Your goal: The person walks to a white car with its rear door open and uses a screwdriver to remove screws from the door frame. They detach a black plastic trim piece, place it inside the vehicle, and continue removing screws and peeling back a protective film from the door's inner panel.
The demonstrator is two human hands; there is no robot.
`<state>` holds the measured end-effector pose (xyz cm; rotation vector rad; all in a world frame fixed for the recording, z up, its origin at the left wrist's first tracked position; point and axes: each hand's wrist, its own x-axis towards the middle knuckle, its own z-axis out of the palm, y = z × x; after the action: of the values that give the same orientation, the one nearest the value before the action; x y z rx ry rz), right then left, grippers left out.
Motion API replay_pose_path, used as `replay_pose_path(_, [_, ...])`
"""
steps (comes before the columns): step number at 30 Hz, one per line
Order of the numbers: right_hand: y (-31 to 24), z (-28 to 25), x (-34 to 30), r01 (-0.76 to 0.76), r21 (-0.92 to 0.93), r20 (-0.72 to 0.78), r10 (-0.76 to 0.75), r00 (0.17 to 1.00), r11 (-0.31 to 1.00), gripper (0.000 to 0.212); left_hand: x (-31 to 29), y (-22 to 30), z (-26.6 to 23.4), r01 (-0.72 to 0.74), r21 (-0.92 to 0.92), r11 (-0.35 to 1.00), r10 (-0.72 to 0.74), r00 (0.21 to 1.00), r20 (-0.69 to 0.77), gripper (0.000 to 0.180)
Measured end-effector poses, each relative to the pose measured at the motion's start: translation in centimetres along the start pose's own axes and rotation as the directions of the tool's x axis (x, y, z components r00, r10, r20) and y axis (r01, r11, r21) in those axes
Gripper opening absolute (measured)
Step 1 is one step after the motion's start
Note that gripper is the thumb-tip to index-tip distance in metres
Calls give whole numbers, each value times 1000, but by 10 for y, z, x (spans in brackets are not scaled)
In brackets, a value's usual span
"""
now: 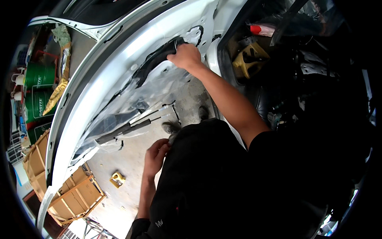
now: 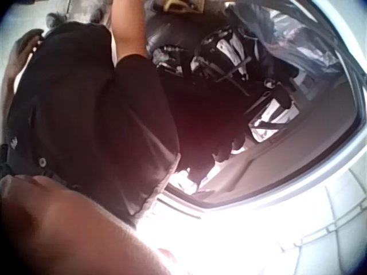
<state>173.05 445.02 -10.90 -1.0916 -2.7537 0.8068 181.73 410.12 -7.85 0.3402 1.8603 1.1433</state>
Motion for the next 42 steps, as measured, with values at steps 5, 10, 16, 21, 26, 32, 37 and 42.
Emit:
replay_pose_path(5, [10, 11, 0, 49, 69, -114, -41, 993, 996, 45, 38, 149, 23, -584, 668, 461, 781, 624, 7, 34])
replay_pose_path(10, [3, 2, -5, 97, 73, -145, -86, 986, 993, 46, 158, 169, 47, -128, 907, 401, 604, 782, -157, 41])
replay_pose_path(16, [14, 8, 0, 162, 21, -86, -160, 983, 987, 48, 200, 180, 47, 40, 862, 505, 409, 869, -280, 29])
replay_pose_path(21, [13, 13, 0, 87, 50, -103, -82, 991, 995, 46, 208, 166, 55, -105, 708, 699, 542, 724, -427, 23])
replay_pose_path(26, [15, 16, -3, 80, 146, -155, -57, 986, 986, 48, 204, 152, 64, -260, 636, 726, 633, 614, -471, 20])
replay_pose_path(32, [14, 19, -1, 73, 143, -193, -45, 980, 987, 49, 218, 141, 58, -364, 681, 636, 756, 474, -452, 15])
replay_pose_path(37, [11, 7, -5, 57, 168, -94, -41, 995, 984, 50, 221, 141, 53, -402, 689, 603, 785, 453, -423, 15])
replay_pose_path(42, [14, -2, 0, 117, 130, 1, -118, 993, 985, 48, 218, 149, 44, -312, 710, 631, 722, 570, -392, 20])
